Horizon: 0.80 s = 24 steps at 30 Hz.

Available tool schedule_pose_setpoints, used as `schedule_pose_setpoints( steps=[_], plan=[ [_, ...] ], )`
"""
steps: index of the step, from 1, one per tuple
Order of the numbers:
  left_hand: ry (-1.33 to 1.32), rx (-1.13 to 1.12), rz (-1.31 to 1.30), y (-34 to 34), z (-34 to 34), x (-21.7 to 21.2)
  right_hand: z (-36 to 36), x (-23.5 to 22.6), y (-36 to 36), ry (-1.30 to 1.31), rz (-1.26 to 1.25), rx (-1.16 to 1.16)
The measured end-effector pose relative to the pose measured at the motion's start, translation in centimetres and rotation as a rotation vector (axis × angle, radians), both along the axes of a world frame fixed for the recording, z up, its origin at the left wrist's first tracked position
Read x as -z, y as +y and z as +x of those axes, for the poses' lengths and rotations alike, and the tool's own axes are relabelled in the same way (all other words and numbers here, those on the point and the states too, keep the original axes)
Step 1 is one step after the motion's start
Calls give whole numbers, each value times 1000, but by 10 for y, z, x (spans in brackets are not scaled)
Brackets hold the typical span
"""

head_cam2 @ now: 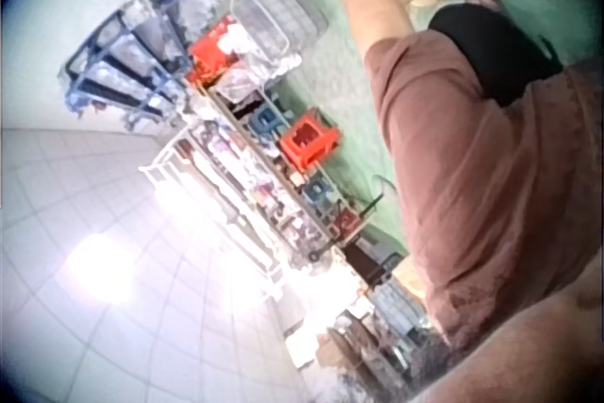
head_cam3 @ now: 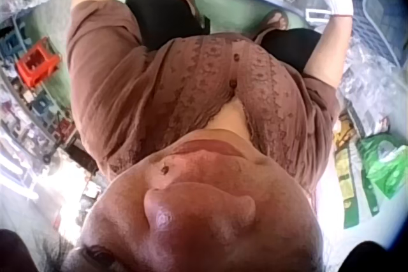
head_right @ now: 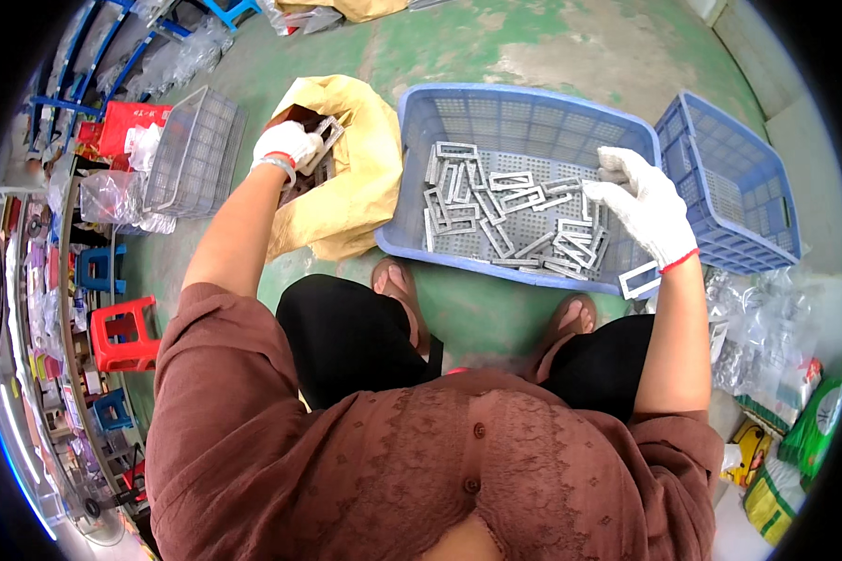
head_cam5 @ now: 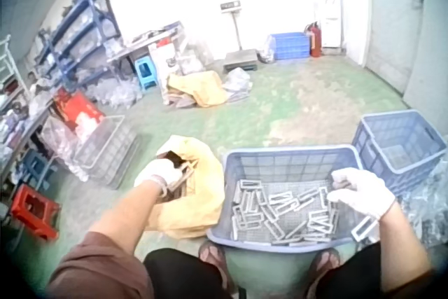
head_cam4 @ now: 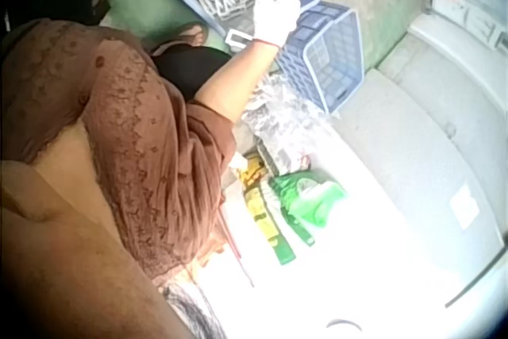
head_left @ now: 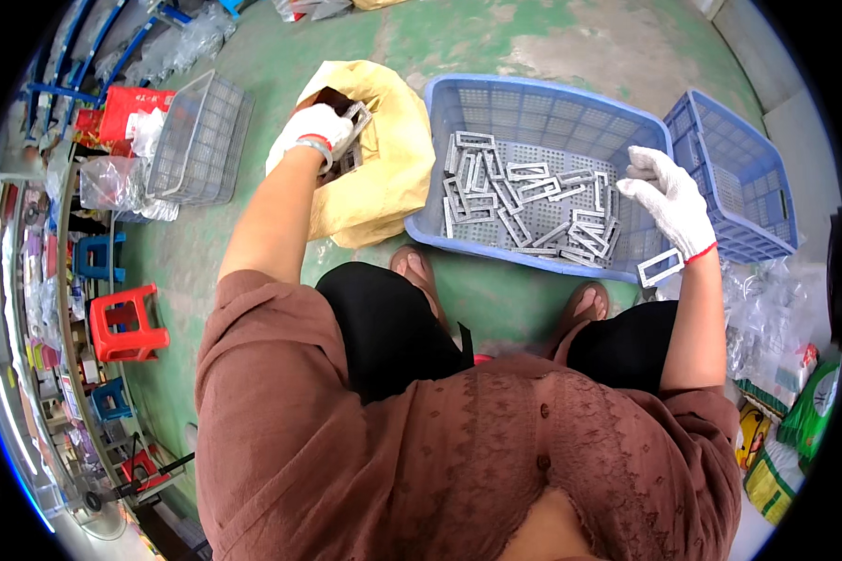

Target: The person sits on the floor and sorts small rectangular metal parts from a blue crate into a cloth bag. They pick up handfuls of parts, inspect them, and transfer them into the bag, occasionally adjusting the camera.

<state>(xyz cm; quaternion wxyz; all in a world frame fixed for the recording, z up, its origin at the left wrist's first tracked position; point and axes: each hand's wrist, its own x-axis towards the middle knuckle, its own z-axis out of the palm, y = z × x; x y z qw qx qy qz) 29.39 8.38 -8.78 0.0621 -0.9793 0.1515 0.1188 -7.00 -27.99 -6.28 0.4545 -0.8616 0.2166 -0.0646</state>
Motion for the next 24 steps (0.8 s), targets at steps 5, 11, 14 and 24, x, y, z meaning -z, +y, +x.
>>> schedule_pose_setpoints(
  steps=[5,11,14,24],
  plan=[
    [-207,170,116,13,14,-7,2,-2,4,12,33,8],
    [-303,205,163,35,27,-10,2,3,0,2,25,-19],
    [-366,263,147,46,24,-26,2,0,0,17,12,-24],
    [402,181,110,32,-34,-54,1,8,1,-34,-11,-48]
  ],
)
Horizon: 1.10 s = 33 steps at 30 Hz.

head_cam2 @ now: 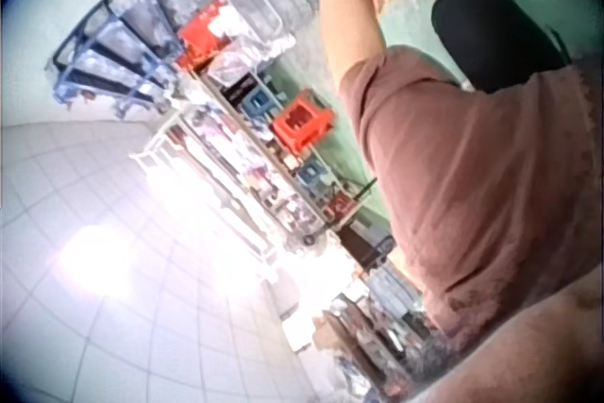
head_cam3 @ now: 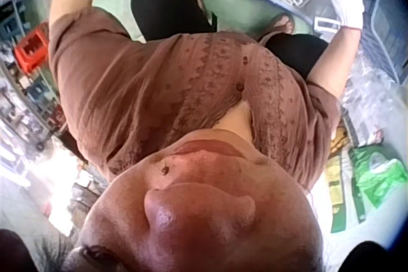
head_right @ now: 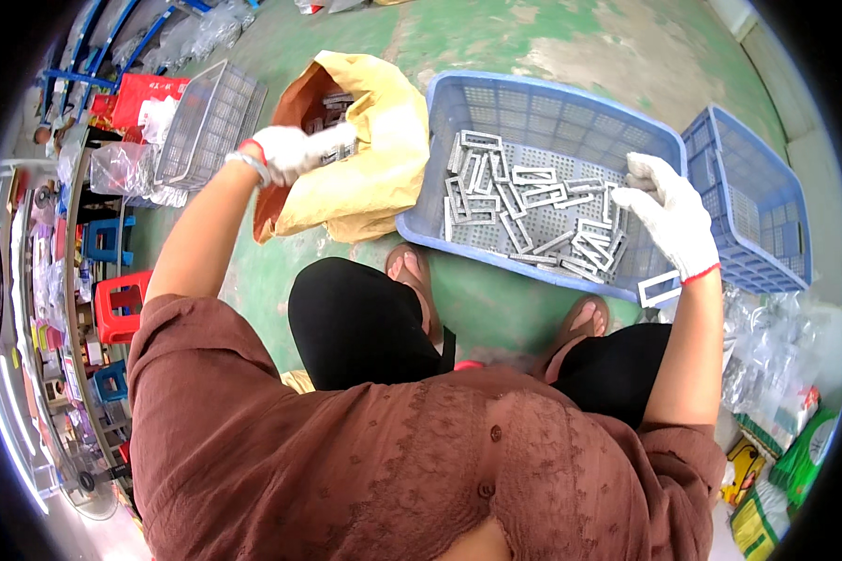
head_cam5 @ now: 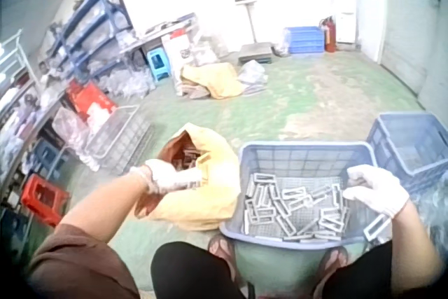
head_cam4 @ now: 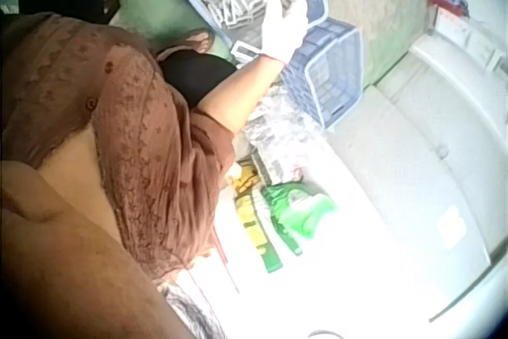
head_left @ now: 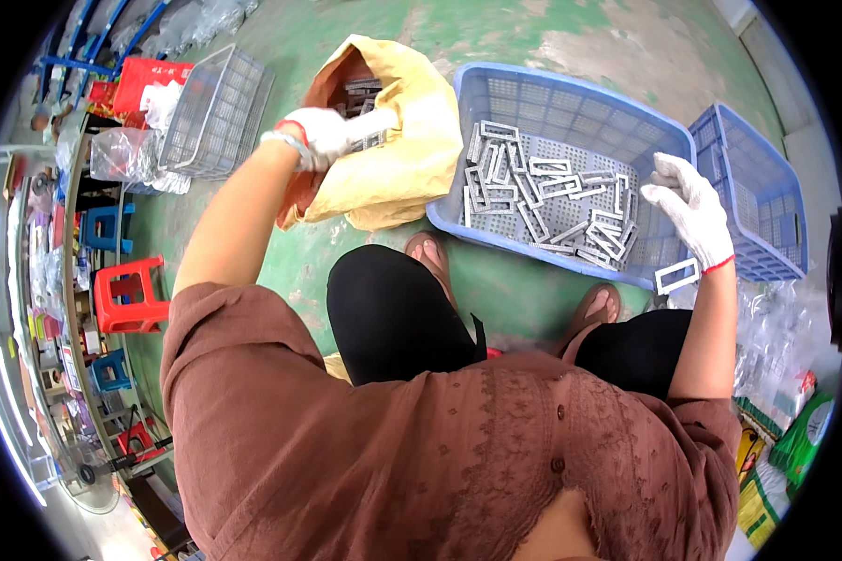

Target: The person sits on the floor and sorts small rectangular metal parts from a blue crate into a cloth bag. They pick up handfuls of parts, inspect them, and transfer them into the bag, occasionally adjusting the camera.

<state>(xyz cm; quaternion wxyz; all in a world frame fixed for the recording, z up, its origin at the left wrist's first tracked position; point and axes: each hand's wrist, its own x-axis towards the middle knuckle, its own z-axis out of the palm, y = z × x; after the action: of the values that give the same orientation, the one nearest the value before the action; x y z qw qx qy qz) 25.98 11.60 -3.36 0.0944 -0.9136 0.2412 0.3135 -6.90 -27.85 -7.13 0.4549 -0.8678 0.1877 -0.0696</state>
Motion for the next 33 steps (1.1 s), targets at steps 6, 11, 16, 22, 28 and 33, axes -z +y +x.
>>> schedule_pose_setpoints(
  steps=[6,11,16,22,28,33],
  plan=[
    [436,-427,-793,0,-41,51,-2,-15,-17,-13,-299,-70],
    [57,-104,-747,-14,-65,4,-30,-22,-57,-70,-70,150],
    [-308,76,-697,-13,-72,-13,-67,-15,-90,313,-480,-65],
    [-576,207,-211,-54,-103,-41,-129,35,-82,557,-789,-359],
    [-889,356,-389,-75,-132,-39,-144,115,-77,312,-666,-117],
    [-803,497,-559,-103,-168,-29,-171,90,-58,389,-632,-12]
  ],
)
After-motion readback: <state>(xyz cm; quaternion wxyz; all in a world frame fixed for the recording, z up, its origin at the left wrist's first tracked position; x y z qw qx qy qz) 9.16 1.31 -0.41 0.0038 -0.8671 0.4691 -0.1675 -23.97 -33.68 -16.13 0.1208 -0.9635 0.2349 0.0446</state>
